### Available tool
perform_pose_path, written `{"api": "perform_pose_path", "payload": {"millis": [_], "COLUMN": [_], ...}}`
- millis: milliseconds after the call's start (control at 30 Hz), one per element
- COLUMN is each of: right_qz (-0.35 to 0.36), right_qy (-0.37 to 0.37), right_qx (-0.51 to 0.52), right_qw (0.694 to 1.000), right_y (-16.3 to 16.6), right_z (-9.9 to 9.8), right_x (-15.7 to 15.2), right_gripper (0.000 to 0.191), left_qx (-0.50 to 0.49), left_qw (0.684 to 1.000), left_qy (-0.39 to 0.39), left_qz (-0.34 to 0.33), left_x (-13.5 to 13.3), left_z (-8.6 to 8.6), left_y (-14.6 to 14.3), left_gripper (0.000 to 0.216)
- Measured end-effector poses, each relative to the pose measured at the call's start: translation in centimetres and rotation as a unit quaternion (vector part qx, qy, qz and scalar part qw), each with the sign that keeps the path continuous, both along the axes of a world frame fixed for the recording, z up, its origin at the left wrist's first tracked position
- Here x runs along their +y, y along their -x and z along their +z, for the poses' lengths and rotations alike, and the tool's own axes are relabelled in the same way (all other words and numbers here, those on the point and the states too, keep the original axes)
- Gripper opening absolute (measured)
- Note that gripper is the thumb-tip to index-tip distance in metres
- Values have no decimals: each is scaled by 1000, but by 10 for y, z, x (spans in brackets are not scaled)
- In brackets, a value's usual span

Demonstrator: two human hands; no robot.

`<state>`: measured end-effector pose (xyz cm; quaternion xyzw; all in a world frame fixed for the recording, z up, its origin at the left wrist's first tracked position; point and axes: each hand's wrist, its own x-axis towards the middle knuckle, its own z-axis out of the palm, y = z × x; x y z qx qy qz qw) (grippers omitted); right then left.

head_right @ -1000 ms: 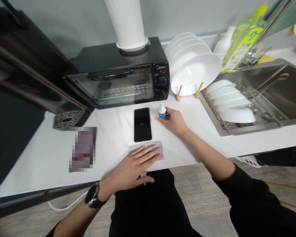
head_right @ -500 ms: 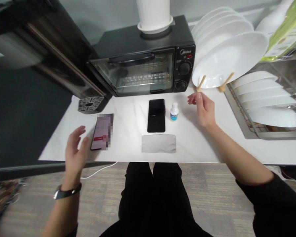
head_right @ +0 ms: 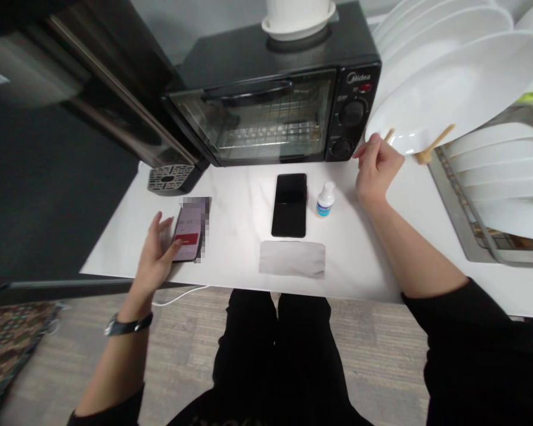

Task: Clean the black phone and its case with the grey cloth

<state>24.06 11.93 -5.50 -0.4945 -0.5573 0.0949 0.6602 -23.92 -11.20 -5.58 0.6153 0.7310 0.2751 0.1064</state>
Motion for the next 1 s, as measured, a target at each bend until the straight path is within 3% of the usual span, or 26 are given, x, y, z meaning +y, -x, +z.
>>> {"api": "perform_pose_path", "payload": {"millis": [300,400,533,1000], "right_qz": [-82,-100,-101,-98], "right_qy": [27,55,92,121], "right_qx": [-21,-13,3,5], "right_qw": [996,993,991,988], "right_y": [-9,-18,-24,-29], "right_z": [-1,0,5,9], "right_x": [19,24,27,29], "right_gripper": [54,58,58,56], "left_qx": [47,55,62,81], "left_qw": [999,998,998,997], "left_qy": [1,-4,-6,3], "left_qz": [0,-9,-12,-6], "left_x": [0,1,1,2], "left_z": [1,2,2,1], "left_y": [-3,-5,-3,-2], "left_gripper": [80,79,78,76]}}
